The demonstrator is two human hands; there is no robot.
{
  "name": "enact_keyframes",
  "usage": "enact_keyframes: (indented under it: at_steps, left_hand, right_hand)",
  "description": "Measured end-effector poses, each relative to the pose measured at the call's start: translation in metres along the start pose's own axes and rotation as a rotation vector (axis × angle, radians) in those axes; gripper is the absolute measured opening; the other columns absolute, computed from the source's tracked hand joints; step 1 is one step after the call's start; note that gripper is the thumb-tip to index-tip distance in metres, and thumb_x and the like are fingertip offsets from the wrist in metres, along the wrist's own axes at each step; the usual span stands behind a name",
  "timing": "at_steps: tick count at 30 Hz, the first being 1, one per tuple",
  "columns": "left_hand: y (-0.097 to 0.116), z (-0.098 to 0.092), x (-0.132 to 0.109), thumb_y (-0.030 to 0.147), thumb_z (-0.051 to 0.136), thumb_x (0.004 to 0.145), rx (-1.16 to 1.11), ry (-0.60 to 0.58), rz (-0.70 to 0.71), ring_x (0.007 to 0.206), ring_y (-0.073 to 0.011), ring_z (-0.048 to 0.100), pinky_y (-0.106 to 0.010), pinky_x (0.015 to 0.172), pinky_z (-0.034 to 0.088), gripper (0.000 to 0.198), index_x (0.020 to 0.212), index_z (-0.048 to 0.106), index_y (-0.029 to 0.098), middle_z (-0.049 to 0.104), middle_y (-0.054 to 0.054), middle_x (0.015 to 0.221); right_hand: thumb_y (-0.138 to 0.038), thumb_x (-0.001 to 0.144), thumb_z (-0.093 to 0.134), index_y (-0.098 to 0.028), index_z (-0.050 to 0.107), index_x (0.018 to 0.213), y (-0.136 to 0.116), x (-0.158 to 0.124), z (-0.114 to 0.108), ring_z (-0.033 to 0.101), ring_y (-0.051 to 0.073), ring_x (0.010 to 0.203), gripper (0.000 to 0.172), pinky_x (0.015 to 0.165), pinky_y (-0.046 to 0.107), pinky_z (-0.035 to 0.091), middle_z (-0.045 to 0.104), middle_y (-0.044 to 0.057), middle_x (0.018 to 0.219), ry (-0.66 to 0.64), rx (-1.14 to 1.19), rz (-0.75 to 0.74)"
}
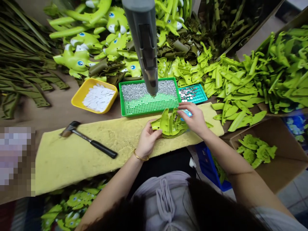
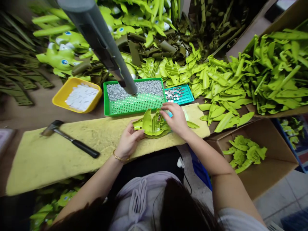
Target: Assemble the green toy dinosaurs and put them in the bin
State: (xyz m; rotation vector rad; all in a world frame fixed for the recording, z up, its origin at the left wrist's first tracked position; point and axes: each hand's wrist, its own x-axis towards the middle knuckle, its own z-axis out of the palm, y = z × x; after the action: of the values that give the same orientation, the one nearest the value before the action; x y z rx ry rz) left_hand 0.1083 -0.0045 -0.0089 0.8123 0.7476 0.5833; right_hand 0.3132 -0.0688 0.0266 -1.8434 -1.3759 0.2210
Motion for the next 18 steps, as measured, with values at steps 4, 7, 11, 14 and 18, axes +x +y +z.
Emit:
enact_keyframes:
  at_steps: [4,7,11,14,18]
  left_hand:
    - [0.031,-0.010,0.013,0.022,0.071,0.066,0.237,-0.157,0.002,0.059,-0.0101,0.055,-0.020,0.055,0.049,0.041,0.107,0.063,0.021,0.064,0.001,0.077]
    - [0.054,-0.007,0.031,0.025,0.067,0.071,0.496,-0.343,0.005,0.054,-0.0131,0.055,-0.025,0.054,0.049,0.044,0.114,0.064,0.019,0.062,0.001,0.065]
    - [0.050,0.013,0.017,0.025,0.061,0.079,0.837,-0.146,0.382,0.093,-0.0254,0.065,-0.043,0.089,0.051,0.041,0.120,0.062,0.018,0.069,-0.010,0.103]
    - [0.010,0.027,-0.029,0.033,0.065,0.081,1.083,0.209,0.686,0.133,-0.0354,0.042,-0.055,0.113,0.029,0.052,0.129,0.054,0.017,0.049,-0.018,0.139]
    - [-0.045,0.042,-0.074,0.059,0.073,0.069,1.445,0.064,0.594,0.143,-0.0493,0.021,-0.067,0.110,0.024,0.092,0.143,0.039,0.017,0.024,-0.026,0.155]
  right_hand:
    - [-0.028,0.083,0.066,-0.022,0.068,0.088,-0.022,-0.019,-0.010,0.067,0.019,0.094,0.008,0.088,0.038,0.054,0.072,0.005,0.094,-0.037,0.103,-0.020]
    - [-0.028,0.081,0.069,-0.023,0.068,0.090,-0.032,-0.043,-0.011,0.068,0.016,0.079,0.011,0.075,0.032,0.057,0.073,0.002,0.086,-0.073,0.210,0.061]
    - [-0.028,0.077,0.072,-0.023,0.070,0.085,-0.030,-0.064,0.008,0.068,0.015,0.070,0.010,0.066,0.029,0.058,0.074,0.001,0.082,0.015,0.339,0.188]
    - [-0.029,0.077,0.072,-0.024,0.070,0.082,-0.024,-0.069,0.020,0.070,0.016,0.076,0.007,0.072,0.031,0.059,0.075,0.001,0.082,0.097,0.387,0.248]
    - [-0.032,0.075,0.074,-0.023,0.072,0.083,-0.016,-0.070,0.022,0.071,0.018,0.082,0.012,0.080,0.035,0.058,0.075,0.003,0.085,0.121,0.353,0.317]
